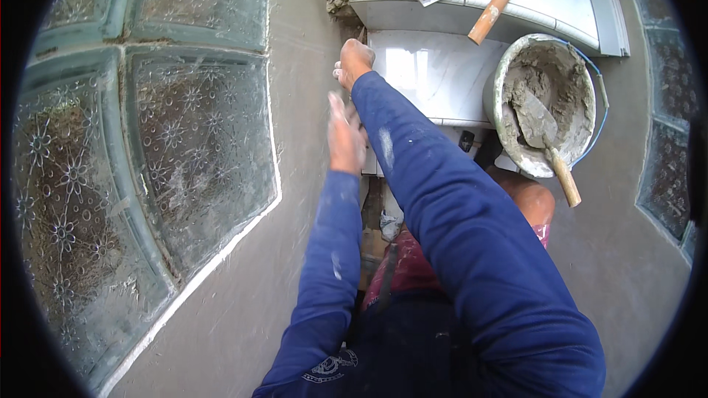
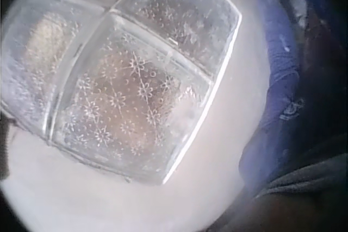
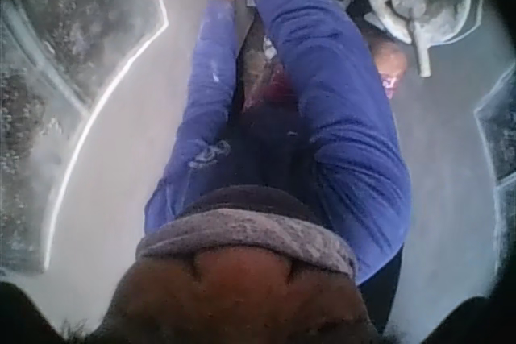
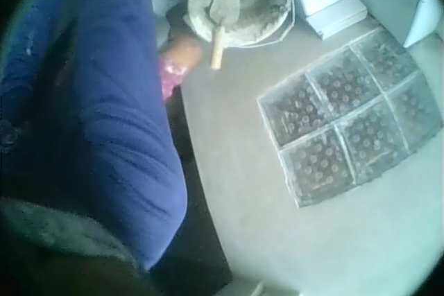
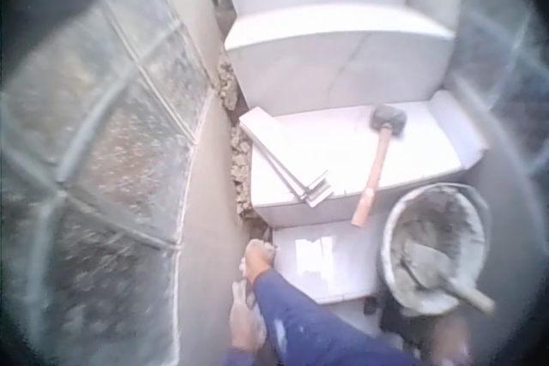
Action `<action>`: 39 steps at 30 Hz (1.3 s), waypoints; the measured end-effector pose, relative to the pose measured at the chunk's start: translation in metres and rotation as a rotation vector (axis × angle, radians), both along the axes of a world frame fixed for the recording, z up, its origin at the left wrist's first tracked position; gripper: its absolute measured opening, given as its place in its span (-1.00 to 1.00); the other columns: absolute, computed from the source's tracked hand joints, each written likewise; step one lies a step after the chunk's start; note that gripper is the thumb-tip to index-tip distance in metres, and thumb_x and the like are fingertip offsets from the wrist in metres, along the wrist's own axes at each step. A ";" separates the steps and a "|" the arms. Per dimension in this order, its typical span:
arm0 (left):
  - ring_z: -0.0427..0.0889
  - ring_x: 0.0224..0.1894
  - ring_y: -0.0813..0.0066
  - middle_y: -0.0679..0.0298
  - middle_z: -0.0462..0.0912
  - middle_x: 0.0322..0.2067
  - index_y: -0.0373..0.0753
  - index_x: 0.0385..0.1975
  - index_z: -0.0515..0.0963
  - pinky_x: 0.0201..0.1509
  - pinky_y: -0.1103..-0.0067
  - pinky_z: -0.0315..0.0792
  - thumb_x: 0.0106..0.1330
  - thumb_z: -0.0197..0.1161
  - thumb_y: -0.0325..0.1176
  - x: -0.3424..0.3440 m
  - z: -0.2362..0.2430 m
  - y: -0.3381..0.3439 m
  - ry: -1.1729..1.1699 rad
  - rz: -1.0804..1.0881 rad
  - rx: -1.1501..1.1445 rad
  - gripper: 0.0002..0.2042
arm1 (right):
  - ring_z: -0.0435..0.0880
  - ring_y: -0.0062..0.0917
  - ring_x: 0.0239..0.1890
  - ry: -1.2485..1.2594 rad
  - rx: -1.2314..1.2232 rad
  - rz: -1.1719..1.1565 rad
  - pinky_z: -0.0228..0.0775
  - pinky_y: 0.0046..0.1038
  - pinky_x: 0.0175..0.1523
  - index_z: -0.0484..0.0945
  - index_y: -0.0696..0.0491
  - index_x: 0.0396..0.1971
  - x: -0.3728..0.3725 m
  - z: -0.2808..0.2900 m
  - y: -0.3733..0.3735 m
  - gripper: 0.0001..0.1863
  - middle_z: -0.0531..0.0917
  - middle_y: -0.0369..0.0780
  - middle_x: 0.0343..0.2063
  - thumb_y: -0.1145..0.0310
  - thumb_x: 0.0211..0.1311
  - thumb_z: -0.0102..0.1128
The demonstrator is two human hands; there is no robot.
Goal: Applying mortar and fixing tiles to the corners and steps of a staircase.
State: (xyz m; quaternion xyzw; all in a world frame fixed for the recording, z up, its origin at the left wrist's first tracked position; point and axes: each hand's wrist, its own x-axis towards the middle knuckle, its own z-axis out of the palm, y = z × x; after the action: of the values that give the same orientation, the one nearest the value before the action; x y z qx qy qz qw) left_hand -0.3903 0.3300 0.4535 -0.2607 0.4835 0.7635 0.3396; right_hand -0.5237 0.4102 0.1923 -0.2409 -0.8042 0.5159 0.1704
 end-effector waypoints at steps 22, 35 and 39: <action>0.32 0.28 0.20 -0.06 0.27 0.26 -0.40 0.35 0.01 0.28 0.37 0.31 0.35 0.14 0.10 -0.100 -0.063 0.014 0.150 -0.184 -0.054 -0.19 | 0.64 -0.30 -0.35 -0.368 -1.128 -0.271 0.46 -0.35 -0.19 0.57 0.21 -0.45 0.003 0.143 0.014 -0.71 0.66 -0.09 -0.38 0.25 0.12 0.08; 0.18 0.37 0.25 0.00 0.14 0.34 -0.40 0.39 -0.05 0.43 0.38 0.11 0.36 0.16 0.04 -0.039 -0.048 -0.013 0.190 -0.151 -0.091 -0.18 | 0.47 -0.33 -0.69 -0.243 -1.024 -0.154 0.35 -0.27 -0.59 0.44 0.08 -0.43 0.064 0.108 -0.009 -0.85 0.49 -0.18 -0.62 0.38 0.23 -0.10; 0.23 0.34 0.23 -0.02 0.16 0.33 -0.43 0.38 -0.04 0.36 0.35 0.23 0.35 0.18 0.04 -0.060 -0.056 -0.006 0.327 -0.188 -0.222 -0.17 | 0.36 -0.39 -0.77 -0.340 -1.181 -0.423 0.19 -0.33 -0.73 0.30 0.06 -0.48 0.032 0.133 0.004 -0.90 0.36 -0.19 -0.67 0.46 0.19 -0.22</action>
State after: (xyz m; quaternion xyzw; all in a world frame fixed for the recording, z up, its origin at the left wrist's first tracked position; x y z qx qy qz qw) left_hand -0.4500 0.3237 0.3974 -0.1231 0.6352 0.7028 0.2956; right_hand -0.4916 0.4145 0.3255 -0.5256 -0.3359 0.7813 -0.0225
